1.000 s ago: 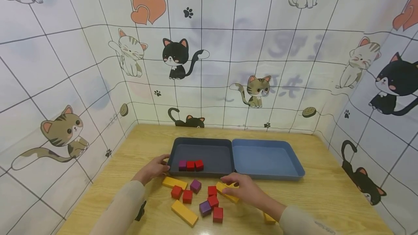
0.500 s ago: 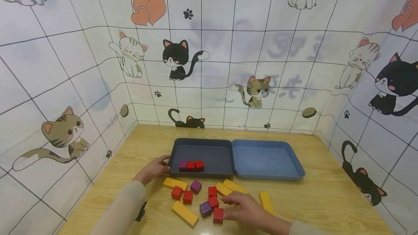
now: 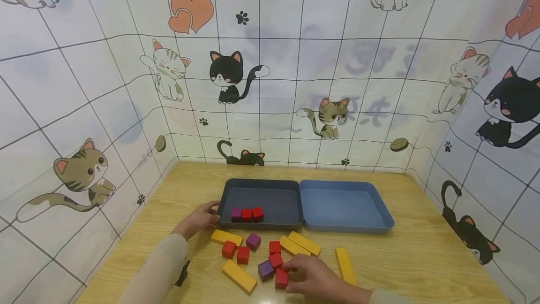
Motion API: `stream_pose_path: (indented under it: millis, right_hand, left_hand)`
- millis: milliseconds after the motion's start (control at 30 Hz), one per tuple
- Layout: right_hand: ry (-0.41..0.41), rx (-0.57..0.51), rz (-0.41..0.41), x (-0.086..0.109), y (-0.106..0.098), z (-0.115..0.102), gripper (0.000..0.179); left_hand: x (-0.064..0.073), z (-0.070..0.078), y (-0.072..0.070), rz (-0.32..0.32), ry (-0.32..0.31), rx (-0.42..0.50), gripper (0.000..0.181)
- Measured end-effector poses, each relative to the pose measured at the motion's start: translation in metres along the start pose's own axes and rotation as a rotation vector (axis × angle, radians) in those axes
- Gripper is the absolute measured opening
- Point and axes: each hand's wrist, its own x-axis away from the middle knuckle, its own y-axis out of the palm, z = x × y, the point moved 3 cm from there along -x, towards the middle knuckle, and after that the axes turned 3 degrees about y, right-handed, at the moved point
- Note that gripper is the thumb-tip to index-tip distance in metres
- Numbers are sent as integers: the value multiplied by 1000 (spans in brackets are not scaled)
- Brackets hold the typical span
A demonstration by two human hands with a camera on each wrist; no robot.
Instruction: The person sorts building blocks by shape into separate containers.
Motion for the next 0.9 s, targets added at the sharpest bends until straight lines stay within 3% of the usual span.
stream_pose_path:
  millis: [367, 600, 900]
  right_hand:
    - [-4, 38, 2, -1, 2, 3, 40]
    - [-15, 78, 11, 0, 2, 4, 39]
    - [-47, 49, 26, 1, -2, 3, 35]
  left_hand:
    - [-1, 0, 0, 3, -6, 2, 56]
    - [3, 4, -1, -46, 32, 3, 56]
    - [-1, -1, 0, 8, -8, -6, 56]
